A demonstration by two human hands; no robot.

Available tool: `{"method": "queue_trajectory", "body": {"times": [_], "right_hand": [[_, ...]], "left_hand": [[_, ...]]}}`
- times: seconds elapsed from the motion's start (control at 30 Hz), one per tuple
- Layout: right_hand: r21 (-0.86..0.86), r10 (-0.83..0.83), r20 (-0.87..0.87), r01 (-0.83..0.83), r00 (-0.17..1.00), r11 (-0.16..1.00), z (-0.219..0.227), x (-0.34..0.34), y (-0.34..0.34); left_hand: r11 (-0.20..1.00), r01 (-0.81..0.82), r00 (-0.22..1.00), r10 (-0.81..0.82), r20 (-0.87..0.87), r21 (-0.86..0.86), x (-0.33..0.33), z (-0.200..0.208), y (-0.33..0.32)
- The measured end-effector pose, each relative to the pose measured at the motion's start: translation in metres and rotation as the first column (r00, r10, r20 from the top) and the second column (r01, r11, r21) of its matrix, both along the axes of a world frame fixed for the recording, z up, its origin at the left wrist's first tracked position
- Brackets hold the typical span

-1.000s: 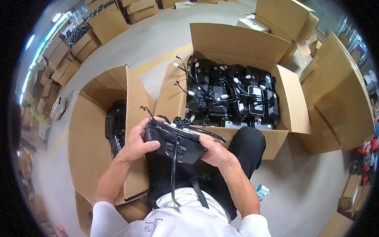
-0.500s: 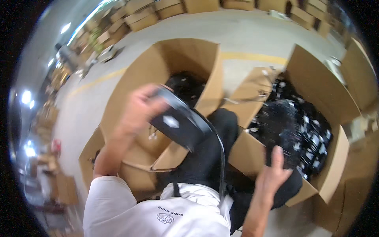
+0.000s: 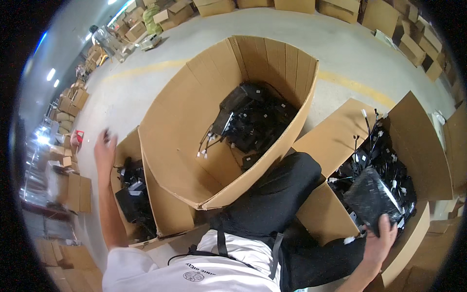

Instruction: The person sits on the floor between two large cardboard boxes filled with black electronic devices. They repeatedly pick up a device from the right box, inspect it by turning it over in their hands, and place it into the left box. The process is continuous and repetitive throughout the clip.

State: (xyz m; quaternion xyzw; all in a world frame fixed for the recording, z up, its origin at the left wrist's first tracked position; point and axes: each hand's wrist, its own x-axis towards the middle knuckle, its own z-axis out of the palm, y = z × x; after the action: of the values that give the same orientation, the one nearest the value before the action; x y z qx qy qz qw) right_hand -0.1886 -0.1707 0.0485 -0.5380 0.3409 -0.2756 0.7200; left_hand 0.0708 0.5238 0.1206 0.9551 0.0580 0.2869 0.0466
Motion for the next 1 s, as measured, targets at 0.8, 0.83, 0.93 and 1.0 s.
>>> {"method": "queue_trajectory", "body": {"times": [0.8, 0.83, 0.93, 1.0], "right_hand": [[0.017, -0.227, 0.023, 0.227, 0.974, 0.974, -0.057, 0.044, -0.047], [-0.008, -0.196, 0.013, 0.197, 0.980, 0.980, -0.057, 0.050, -0.044], [-0.009, -0.189, -0.044, 0.189, 0.981, 0.982, -0.050, 0.062, -0.027], [-0.045, -0.188, -0.069, 0.186, 0.980, 0.982, -0.042, 0.051, -0.023]], "left_hand": [[-0.448, -0.537, 0.830, -0.129, -0.542, -0.715, 0.310, -0.469, -0.153], [-0.522, -0.499, 0.851, -0.146, -0.504, -0.692, 0.315, -0.457, -0.150], [-0.186, -0.440, 0.885, -0.257, -0.388, -0.879, 0.319, -0.402, -0.156], [-0.016, -0.346, 0.878, -0.357, -0.318, -0.938, 0.315, -0.341, -0.197]]}}
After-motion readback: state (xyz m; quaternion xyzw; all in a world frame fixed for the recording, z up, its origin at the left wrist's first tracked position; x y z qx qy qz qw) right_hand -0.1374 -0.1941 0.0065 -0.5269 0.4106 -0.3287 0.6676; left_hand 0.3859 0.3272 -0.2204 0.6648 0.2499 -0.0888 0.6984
